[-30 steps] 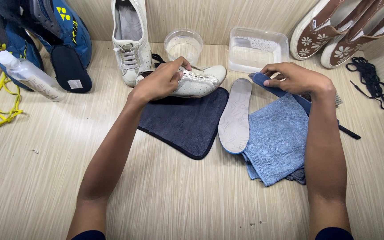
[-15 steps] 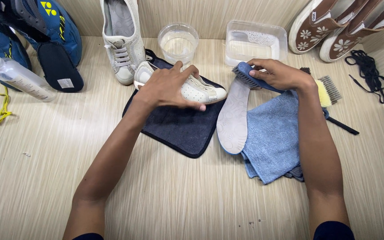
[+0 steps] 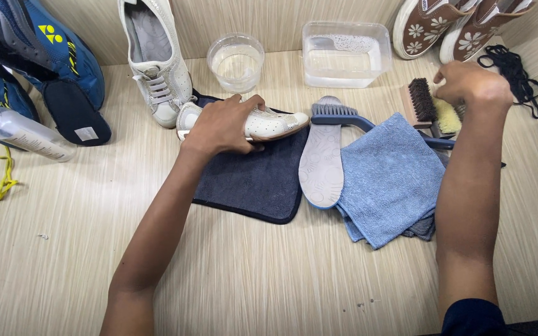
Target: The person cleans a white sneaker using various brushes and a cleaning solution. They scrub the shoe's surface and sole with different brushes, occasionally dipping them into a container of liquid. The person also uses a cloth to wipe the shoe during the process.
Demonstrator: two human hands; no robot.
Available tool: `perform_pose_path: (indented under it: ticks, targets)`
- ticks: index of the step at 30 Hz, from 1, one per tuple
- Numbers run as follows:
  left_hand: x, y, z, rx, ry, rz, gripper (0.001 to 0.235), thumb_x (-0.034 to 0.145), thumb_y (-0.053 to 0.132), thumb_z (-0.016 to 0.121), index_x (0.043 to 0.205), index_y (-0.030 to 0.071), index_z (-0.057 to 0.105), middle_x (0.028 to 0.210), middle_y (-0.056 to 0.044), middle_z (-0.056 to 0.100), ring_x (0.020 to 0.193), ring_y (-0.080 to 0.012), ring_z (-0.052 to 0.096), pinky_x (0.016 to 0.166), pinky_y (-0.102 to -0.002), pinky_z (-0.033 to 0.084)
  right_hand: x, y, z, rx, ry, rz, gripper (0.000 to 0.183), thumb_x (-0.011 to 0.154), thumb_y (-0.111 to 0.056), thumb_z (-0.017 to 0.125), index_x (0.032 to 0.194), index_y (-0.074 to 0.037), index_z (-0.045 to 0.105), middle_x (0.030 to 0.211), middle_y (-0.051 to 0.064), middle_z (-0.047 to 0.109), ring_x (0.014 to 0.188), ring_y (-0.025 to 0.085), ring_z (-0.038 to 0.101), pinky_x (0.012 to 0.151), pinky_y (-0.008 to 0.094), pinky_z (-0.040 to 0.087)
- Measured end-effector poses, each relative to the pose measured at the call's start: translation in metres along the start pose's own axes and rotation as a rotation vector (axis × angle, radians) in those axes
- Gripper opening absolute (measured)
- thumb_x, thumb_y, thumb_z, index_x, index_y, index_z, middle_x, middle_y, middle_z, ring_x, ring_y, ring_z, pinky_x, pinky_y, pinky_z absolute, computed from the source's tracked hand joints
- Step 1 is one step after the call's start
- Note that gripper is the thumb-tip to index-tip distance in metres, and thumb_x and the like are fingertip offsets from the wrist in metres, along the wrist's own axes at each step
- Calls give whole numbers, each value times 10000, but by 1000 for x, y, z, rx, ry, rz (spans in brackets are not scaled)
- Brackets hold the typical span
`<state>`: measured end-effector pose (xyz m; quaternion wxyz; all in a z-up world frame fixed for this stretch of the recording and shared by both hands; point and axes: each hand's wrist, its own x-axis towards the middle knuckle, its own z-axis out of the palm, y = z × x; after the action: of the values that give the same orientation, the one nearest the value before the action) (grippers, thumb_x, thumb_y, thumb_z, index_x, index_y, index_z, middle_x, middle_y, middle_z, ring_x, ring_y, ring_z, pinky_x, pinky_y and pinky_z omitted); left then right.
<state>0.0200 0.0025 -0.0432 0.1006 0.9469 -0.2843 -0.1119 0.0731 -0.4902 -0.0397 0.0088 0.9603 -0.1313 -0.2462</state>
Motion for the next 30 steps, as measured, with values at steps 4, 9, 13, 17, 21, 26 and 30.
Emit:
perform_pose_path:
  ticks: [4,9,13,17,21,26,30]
  targets:
    - [0,1,-3,-1,-4,2,902,643,639,878,1360,241,503,1121,-179,657,1015,-415,662,811,-575,497,1,7,1,54,-134,95,613,953,-267,767,1519,-121,581,1435,257,660,1283,445,632,1015,534,513]
    - [-1,6,-11,34,71,-1,993,640,948,645,1323,227,653,1084,-171,756,985,-426,705,746,-588,527,25,-18,26,-166,-80,177,544,821,1,753,1336,138,645,1369,419,539,1267,463,585,831,572,652]
    - [0,1,-3,73,157,8,999,625,996,591,1263,239,720,1014,-147,771,930,-406,720,670,-558,528,44,-14,36,84,86,219,178,835,-81,853,1007,-112,818,1200,220,715,1051,338,732,868,490,635]
    - [-3,5,-8,63,143,0,1014,647,1014,506,1283,247,693,1044,-156,747,963,-394,703,707,-565,525,7,-20,9,105,115,184,297,831,-97,741,1122,-64,790,1252,291,673,1128,404,671,911,532,585]
    - [-5,9,-11,38,120,-10,1040,666,1020,411,1264,213,678,988,-176,734,921,-404,701,690,-558,511,-49,-34,-22,149,170,9,601,724,-174,799,1317,-176,701,1343,258,649,1340,418,501,1037,551,459]
    - [-6,12,-13,28,118,-12,1015,674,1009,440,1277,230,683,1021,-166,734,962,-401,696,704,-570,507,-51,-51,-25,226,87,-18,518,841,-171,815,1344,-210,698,1242,182,711,1132,345,641,895,512,512]
    - [-5,11,-15,54,110,-20,1022,674,1017,441,1288,234,676,1041,-190,737,974,-422,702,725,-586,515,-25,-30,-17,200,149,153,504,846,-186,765,1345,-225,709,1415,333,542,1273,485,558,1014,588,497]
